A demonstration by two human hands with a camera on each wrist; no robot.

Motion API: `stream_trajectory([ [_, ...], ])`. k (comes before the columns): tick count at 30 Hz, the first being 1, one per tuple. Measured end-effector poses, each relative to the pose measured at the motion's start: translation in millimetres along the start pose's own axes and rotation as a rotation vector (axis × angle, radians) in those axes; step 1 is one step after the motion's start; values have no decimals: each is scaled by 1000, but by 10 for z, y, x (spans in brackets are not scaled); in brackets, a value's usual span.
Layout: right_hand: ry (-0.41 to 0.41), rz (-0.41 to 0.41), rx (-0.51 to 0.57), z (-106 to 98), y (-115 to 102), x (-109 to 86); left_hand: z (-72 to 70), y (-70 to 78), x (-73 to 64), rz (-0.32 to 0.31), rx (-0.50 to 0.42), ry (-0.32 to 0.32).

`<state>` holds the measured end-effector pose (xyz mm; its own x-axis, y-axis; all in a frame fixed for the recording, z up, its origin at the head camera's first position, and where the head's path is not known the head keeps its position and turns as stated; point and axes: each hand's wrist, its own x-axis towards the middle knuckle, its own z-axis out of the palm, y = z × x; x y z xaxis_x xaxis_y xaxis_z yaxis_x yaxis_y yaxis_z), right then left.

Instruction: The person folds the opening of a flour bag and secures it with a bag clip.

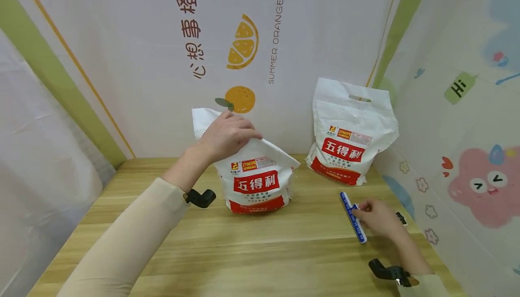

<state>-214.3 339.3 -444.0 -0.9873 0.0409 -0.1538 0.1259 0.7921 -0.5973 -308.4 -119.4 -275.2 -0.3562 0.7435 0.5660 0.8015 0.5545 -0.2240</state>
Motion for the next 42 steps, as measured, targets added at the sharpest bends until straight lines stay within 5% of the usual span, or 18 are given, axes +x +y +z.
stream_trajectory([
  [10,231,-121,196,-135,-372,15,2,-3,27,0,3,12],
  [28,554,-415,217,-226,-919,-142,-8,31,27,16,5,7],
  [42,735,-661,213,-305,-1363,-31,-10,38,38,28,-4,20],
])
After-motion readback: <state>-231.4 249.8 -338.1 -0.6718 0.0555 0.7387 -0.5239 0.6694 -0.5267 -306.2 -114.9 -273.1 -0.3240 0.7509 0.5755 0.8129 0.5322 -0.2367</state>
